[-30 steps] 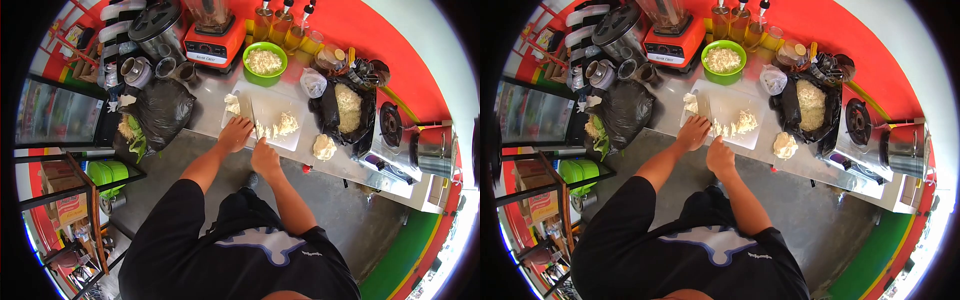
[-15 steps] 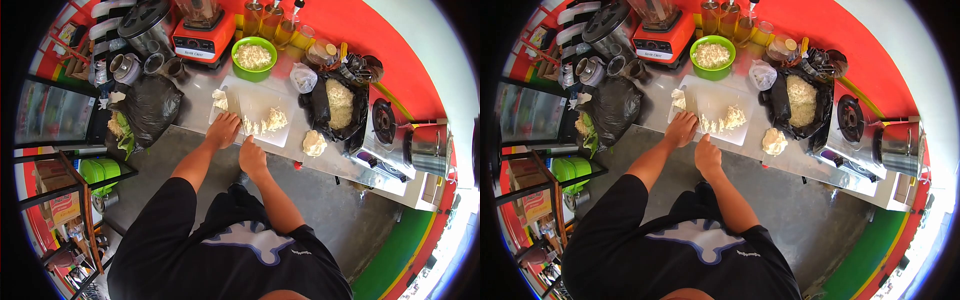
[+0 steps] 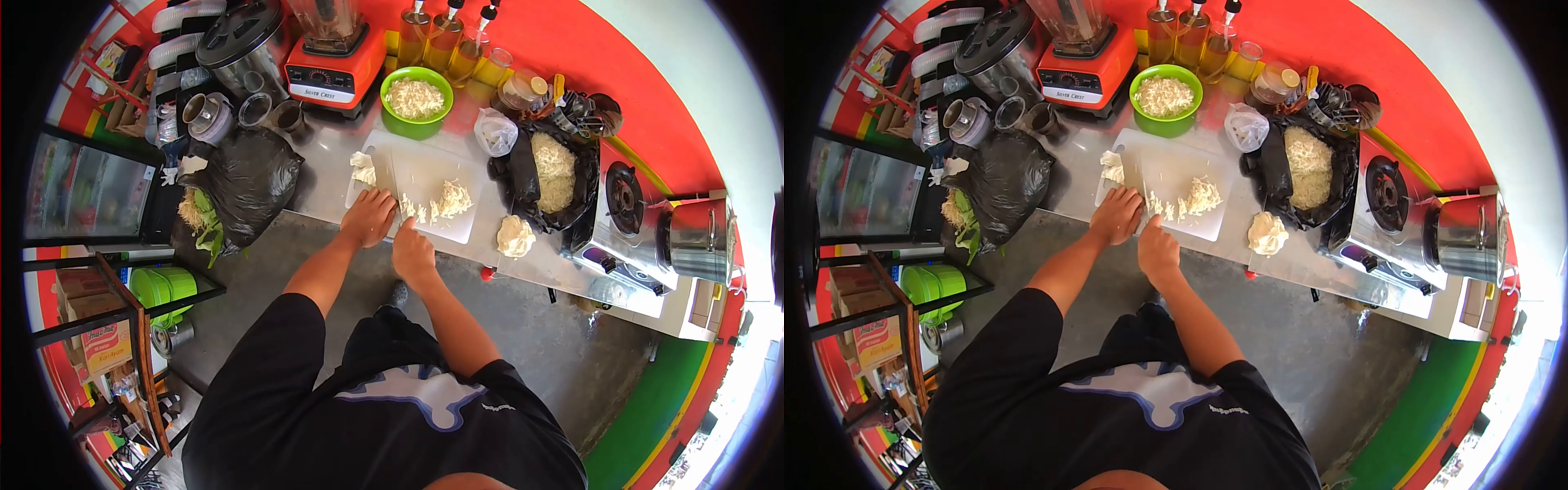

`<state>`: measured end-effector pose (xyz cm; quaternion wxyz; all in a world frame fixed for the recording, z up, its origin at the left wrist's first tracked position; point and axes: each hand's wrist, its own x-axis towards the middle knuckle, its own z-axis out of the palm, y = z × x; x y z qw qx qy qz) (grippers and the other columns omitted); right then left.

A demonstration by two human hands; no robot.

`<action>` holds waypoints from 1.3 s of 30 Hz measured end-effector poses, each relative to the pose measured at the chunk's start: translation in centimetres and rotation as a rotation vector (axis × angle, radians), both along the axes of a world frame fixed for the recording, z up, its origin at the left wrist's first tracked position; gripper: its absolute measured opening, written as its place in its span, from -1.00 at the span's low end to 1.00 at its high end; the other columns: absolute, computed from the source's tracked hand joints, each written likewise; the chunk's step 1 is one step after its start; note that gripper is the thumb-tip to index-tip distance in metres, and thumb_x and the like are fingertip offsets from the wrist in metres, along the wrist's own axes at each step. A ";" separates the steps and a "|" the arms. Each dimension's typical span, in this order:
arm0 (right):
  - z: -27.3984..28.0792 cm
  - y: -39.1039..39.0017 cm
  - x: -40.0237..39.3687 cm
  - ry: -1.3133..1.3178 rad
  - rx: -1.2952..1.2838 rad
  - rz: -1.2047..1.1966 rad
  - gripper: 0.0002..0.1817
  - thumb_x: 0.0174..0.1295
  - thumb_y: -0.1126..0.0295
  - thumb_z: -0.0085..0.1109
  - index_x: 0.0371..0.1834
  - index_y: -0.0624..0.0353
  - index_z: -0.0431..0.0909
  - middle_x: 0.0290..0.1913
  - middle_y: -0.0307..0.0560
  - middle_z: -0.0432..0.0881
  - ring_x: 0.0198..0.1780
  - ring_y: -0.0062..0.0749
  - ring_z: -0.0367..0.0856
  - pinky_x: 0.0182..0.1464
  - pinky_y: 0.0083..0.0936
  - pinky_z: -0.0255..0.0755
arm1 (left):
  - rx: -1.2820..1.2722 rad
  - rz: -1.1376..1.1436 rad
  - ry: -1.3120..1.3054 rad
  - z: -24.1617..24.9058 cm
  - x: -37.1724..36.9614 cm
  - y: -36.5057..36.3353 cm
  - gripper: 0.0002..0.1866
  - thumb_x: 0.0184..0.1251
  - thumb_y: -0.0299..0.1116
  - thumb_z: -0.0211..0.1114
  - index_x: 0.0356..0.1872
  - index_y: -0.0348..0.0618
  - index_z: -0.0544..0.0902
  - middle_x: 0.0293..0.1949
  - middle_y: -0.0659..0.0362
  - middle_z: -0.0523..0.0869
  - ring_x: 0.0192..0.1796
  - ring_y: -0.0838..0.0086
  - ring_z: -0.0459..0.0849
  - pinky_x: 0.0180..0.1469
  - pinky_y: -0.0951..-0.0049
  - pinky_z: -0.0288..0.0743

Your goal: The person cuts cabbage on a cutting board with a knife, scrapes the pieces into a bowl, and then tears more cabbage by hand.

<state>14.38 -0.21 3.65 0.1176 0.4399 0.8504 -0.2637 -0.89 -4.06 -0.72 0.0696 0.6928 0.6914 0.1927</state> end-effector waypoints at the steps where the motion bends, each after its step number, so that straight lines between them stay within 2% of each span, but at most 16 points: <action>1: 0.1 0.3 -0.1 0.001 -0.004 -0.001 -0.61 0.27 0.46 0.19 0.06 0.41 0.30 -0.21 0.31 0.76 -0.09 0.13 0.80 -0.06 -0.14 0.70 | 0.001 -0.004 0.014 0.0 0.0 -0.1 -0.86 0.46 -0.32 0.13 -0.15 -0.16 0.53 -0.13 0.08 0.52 -0.01 0.15 0.47 0.09 0.16 0.32; 3: 0.8 1.1 -0.1 0.053 -0.061 -0.041 -0.60 0.25 0.46 0.17 0.04 0.43 0.27 -0.19 0.40 0.72 -0.09 0.30 0.76 -0.02 0.00 0.66 | -0.008 0.003 0.046 0.1 0.1 0.1 -0.86 0.45 -0.32 0.13 -0.15 -0.16 0.54 -0.13 0.08 0.52 -0.01 0.14 0.47 0.09 0.16 0.32; 6: 2.2 0.1 0.8 0.018 -0.069 -0.022 -0.62 0.27 0.46 0.14 0.04 0.44 0.27 -0.19 0.42 0.72 -0.09 0.31 0.75 -0.02 0.01 0.65 | 0.003 0.000 0.075 -0.4 0.3 -0.3 -0.86 0.45 -0.32 0.13 -0.15 -0.16 0.54 -0.12 0.08 0.52 -0.01 0.13 0.47 0.10 0.16 0.33; 12: 0.6 -1.0 0.0 0.031 -0.069 -0.080 -0.62 0.30 0.43 0.10 0.06 0.45 0.29 -0.14 0.46 0.71 -0.04 0.35 0.73 0.05 0.02 0.62 | 0.038 0.022 -0.009 -0.4 0.1 -0.4 -0.86 0.46 -0.34 0.11 -0.13 -0.16 0.54 -0.12 0.07 0.53 0.00 0.13 0.48 0.10 0.16 0.35; 16: 0.4 1.0 -0.2 0.033 -0.059 -0.048 -0.60 0.30 0.42 0.11 0.09 0.47 0.28 -0.15 0.45 0.72 -0.02 0.33 0.73 0.07 0.04 0.60 | 0.054 0.014 0.040 -0.5 0.3 -0.3 -0.87 0.46 -0.34 0.11 -0.13 -0.15 0.54 -0.13 0.08 0.52 -0.01 0.13 0.48 0.09 0.16 0.34; 18: 0.9 1.0 0.1 -0.008 0.047 0.027 -0.60 0.32 0.44 0.12 0.11 0.46 0.28 -0.21 0.29 0.76 -0.10 0.20 0.79 -0.04 -0.13 0.68 | 0.087 0.006 0.067 -0.4 -0.1 0.0 -0.87 0.46 -0.34 0.11 -0.14 -0.16 0.54 -0.14 0.08 0.52 -0.02 0.14 0.48 0.08 0.16 0.34; 21: 1.2 -0.2 0.6 -0.044 0.013 0.020 -0.59 0.31 0.43 0.13 0.11 0.46 0.28 -0.21 0.29 0.76 -0.09 0.18 0.79 -0.05 -0.13 0.69 | -0.014 0.015 0.073 -0.5 0.2 -0.7 -0.88 0.47 -0.32 0.13 -0.17 -0.12 0.55 -0.11 0.12 0.53 0.01 0.22 0.49 0.11 0.20 0.35; 23: 0.8 -0.9 0.3 -0.045 -0.008 -0.013 -0.59 0.31 0.43 0.13 0.11 0.45 0.28 -0.19 0.30 0.76 -0.09 0.18 0.79 -0.05 -0.13 0.69 | 0.090 0.012 -0.022 -0.7 -0.1 -0.2 -0.88 0.45 -0.35 0.13 -0.16 -0.16 0.55 -0.15 0.09 0.52 -0.03 0.18 0.48 0.06 0.19 0.35; 34: 1.4 -0.1 -0.2 -0.020 -0.013 -0.049 -0.58 0.30 0.42 0.16 0.11 0.42 0.29 -0.14 0.28 0.75 -0.07 0.16 0.79 -0.03 -0.13 0.69 | 0.092 0.006 -0.022 -0.6 -0.2 0.0 -0.89 0.45 -0.36 0.15 -0.21 -0.16 0.56 -0.18 0.10 0.53 -0.05 0.15 0.48 0.04 0.18 0.36; 39: 0.1 -1.5 -0.4 -0.022 -0.032 -0.102 -0.58 0.30 0.42 0.17 0.11 0.40 0.28 -0.13 0.33 0.74 -0.03 0.22 0.76 0.04 -0.05 0.65 | 0.103 0.002 -0.089 -0.8 -0.4 0.0 -0.90 0.44 -0.36 0.16 -0.22 -0.16 0.57 -0.18 0.10 0.53 -0.06 0.14 0.49 0.05 0.17 0.36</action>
